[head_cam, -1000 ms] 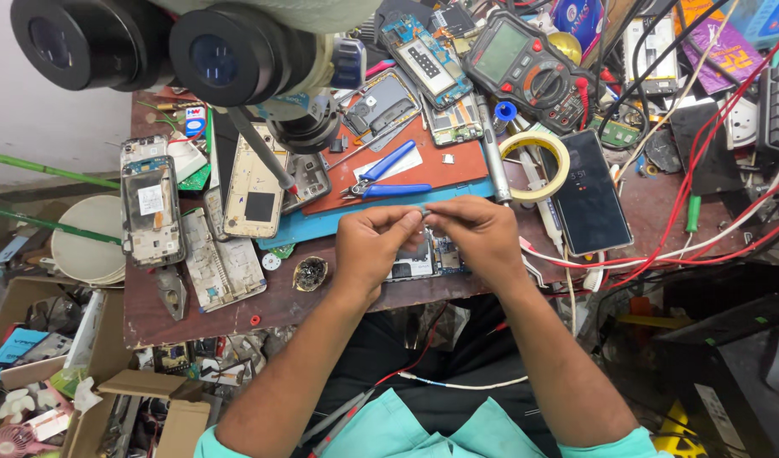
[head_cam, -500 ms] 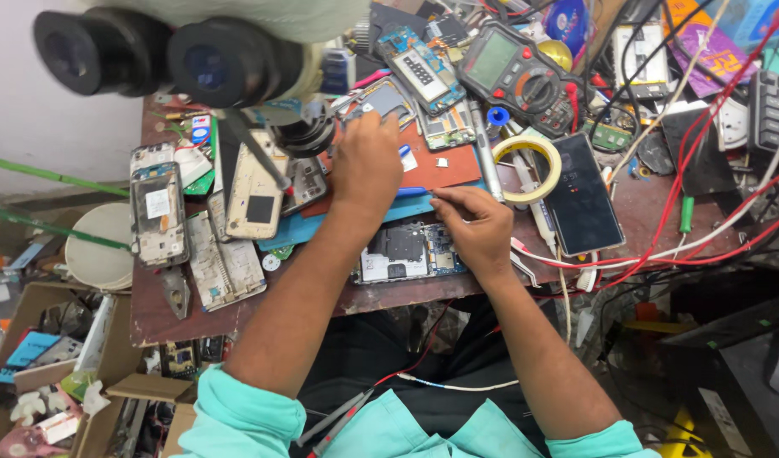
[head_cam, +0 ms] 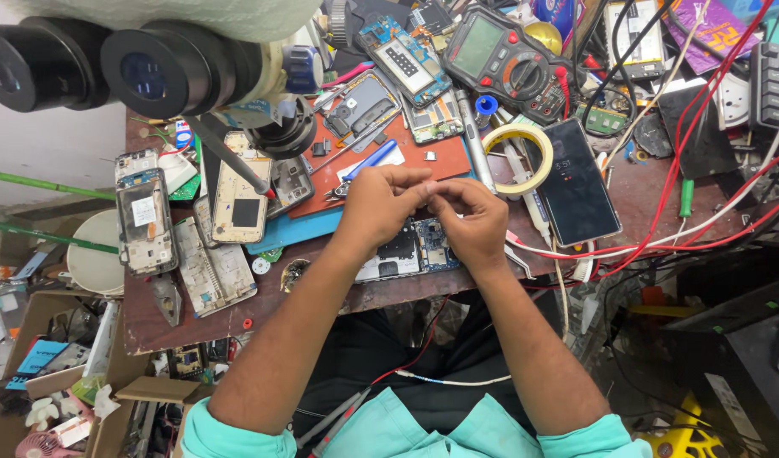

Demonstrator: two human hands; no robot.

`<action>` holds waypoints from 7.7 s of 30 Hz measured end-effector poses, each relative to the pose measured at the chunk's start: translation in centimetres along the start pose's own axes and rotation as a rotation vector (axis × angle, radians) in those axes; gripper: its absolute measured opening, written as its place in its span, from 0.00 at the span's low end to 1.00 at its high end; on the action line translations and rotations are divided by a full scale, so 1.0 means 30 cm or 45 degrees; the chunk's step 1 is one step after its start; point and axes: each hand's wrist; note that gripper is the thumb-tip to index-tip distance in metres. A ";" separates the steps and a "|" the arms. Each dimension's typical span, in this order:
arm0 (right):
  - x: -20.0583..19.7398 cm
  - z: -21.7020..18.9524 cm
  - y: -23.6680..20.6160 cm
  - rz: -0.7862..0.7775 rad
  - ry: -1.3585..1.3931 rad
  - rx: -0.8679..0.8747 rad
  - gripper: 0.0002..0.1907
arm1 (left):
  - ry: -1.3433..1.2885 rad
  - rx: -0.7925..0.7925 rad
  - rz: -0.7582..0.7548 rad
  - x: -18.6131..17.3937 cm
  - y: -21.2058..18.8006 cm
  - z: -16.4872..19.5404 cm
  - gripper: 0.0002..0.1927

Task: The person disassembles a smartphone, removes the battery, and uses a hot air gun and soldering iron to work on the motherboard. They then reassemble the phone and test it by navigating the touchscreen interface.

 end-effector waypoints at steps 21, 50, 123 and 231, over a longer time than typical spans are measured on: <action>0.071 -0.064 0.163 -0.040 -0.891 -0.683 0.05 | 0.484 0.262 0.336 -0.042 0.057 0.030 0.09; -0.090 -0.154 -0.053 0.215 -0.628 -0.855 0.11 | 0.925 0.812 0.400 -0.038 0.007 0.019 0.07; -0.280 -0.165 -0.074 -0.372 -0.352 0.752 0.15 | 0.838 1.152 0.339 0.047 -0.255 -0.050 0.12; -0.292 -0.118 -0.013 -0.613 -0.554 0.445 0.12 | 0.964 1.079 0.383 0.074 -0.254 -0.071 0.17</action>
Point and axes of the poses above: each hand's wrist, its own y-axis towards the middle knuckle, its own x-axis out of the palm, z = x × y, and after that the axes turned 8 degrees about z, right-handed
